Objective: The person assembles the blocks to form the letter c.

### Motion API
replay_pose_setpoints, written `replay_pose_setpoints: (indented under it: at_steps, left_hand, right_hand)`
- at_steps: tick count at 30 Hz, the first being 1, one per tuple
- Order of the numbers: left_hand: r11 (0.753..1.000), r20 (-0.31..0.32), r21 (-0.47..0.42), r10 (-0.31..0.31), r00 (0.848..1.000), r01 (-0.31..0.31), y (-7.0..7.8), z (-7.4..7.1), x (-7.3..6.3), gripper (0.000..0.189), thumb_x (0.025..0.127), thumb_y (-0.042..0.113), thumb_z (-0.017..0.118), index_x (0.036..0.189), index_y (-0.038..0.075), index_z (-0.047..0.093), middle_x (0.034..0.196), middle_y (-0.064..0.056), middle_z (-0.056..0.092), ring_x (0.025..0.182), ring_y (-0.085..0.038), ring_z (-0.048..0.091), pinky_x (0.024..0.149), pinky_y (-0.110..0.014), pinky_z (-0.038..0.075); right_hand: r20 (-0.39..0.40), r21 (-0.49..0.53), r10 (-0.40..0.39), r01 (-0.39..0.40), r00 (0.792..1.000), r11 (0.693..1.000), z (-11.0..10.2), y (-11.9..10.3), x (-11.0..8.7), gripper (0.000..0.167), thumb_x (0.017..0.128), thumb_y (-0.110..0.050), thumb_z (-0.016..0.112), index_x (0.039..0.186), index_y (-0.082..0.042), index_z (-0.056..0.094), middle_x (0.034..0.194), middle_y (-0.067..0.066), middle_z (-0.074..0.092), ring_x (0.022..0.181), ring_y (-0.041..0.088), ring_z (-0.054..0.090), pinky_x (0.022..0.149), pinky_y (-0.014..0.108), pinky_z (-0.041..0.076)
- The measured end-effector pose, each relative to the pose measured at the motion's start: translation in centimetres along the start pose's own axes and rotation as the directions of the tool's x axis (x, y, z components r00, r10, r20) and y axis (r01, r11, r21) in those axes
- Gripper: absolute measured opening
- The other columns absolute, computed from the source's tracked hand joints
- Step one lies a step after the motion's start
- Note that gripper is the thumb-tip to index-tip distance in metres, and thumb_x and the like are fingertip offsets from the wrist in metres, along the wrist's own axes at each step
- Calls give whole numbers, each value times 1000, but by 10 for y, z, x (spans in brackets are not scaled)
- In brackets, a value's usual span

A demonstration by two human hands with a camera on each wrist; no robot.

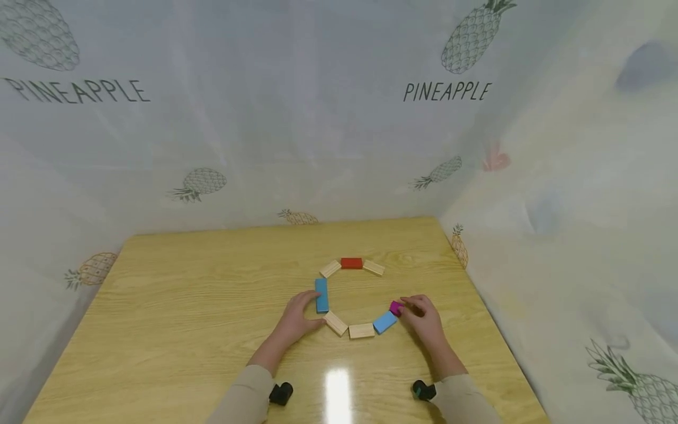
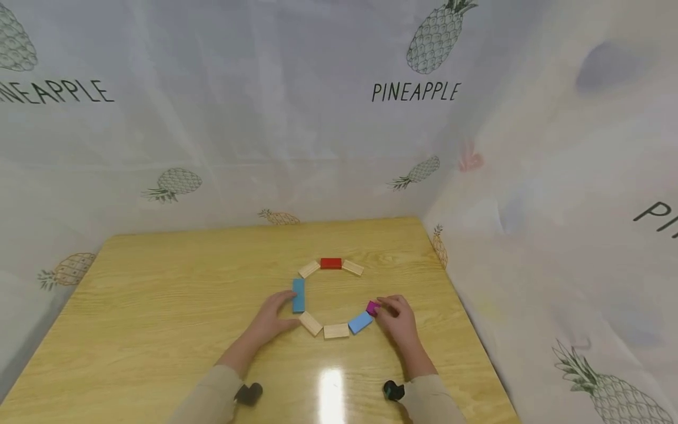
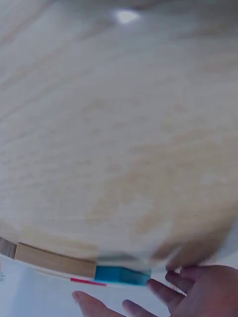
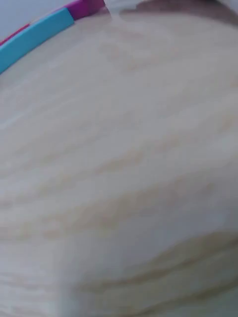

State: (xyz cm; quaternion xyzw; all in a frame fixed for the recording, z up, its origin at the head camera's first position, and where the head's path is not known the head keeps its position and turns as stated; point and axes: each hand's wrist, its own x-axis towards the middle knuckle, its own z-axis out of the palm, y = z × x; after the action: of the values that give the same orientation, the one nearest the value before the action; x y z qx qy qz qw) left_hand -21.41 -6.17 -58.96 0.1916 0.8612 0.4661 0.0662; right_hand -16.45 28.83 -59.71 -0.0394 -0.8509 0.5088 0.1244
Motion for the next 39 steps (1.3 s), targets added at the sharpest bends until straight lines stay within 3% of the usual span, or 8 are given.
replay_pose_setpoints:
  at_steps: [4, 8, 12, 17, 22, 25, 35, 39]
  left_hand:
    - [1000, 4, 17, 7, 1000, -7, 6, -8, -1, 69, 81, 24, 82, 141, 9, 51, 145, -16, 44, 135, -39, 36, 109, -55, 31]
    - [997, -16, 69, 28, 999, -26, 17, -20, -1, 68, 80, 20, 82, 139, 8, 51, 143, -15, 46, 134, -37, 39, 108, -53, 33]
    - [995, -14, 93, 49, 999, -47, 30, -35, -3, 68, 80, 18, 82, 140, 7, 50, 143, -15, 46, 133, -36, 39, 108, -53, 34]
    - [984, -5, 167, 64, 998, -62, 41, -51, -6, 72, 80, 20, 83, 142, 9, 47, 145, -12, 45, 135, -34, 39, 108, -50, 34]
    - [968, 4, 237, 87, 996, -85, 54, -69, -9, 76, 80, 25, 82, 145, 12, 44, 148, -10, 42, 136, -32, 37, 109, -50, 34]
    - [945, 9, 306, 121, 993, -117, 61, -82, -10, 77, 80, 29, 82, 145, 13, 44, 148, -10, 41, 136, -32, 37, 108, -50, 34]
    - [891, -17, 427, 181, 983, -156, 75, -124, -17, 82, 77, 32, 84, 146, 14, 44, 150, -14, 38, 135, -39, 36, 105, -59, 35]
    - [864, -30, 477, 197, 980, -159, 79, -136, -24, 84, 75, 33, 85, 146, 13, 44, 150, -15, 38, 134, -40, 36, 103, -61, 35]
  right_hand:
    - [80, -20, -17, 19, 997, 1000, -8, -11, 7, 27, 89, -11, 72, 115, -3, 71, 109, 9, 59, 96, 22, 53, 81, 30, 47]
    - [157, -87, -83, 97, 984, 991, -18, -30, 19, 31, 90, -10, 71, 119, -2, 67, 115, 10, 58, 103, 30, 52, 88, 45, 44]
    - [190, -122, -148, 173, 971, 977, -28, -50, 33, 34, 89, -14, 73, 120, -4, 67, 118, 11, 57, 113, 35, 50, 94, 58, 40]
    - [226, -169, -234, 275, 945, 946, -38, -69, 47, 34, 87, -18, 75, 119, -7, 68, 122, 10, 56, 118, 36, 48, 95, 62, 39]
    - [243, -249, -344, 401, 907, 882, -46, -84, 58, 35, 85, -15, 77, 117, -6, 68, 125, 13, 56, 118, 36, 47, 94, 60, 40]
    - [255, -307, -397, 463, 882, 831, -52, -93, 62, 38, 83, -16, 78, 119, -6, 67, 128, 14, 55, 120, 38, 45, 95, 62, 38]
    - [308, -444, -588, 660, 748, 606, -71, -112, 75, 49, 76, -21, 83, 119, -5, 67, 133, 18, 50, 123, 42, 41, 98, 65, 28]
    - [320, -488, -611, 679, 724, 548, -77, -116, 75, 51, 78, -30, 81, 121, -6, 66, 135, 17, 49, 123, 42, 41, 99, 67, 25]
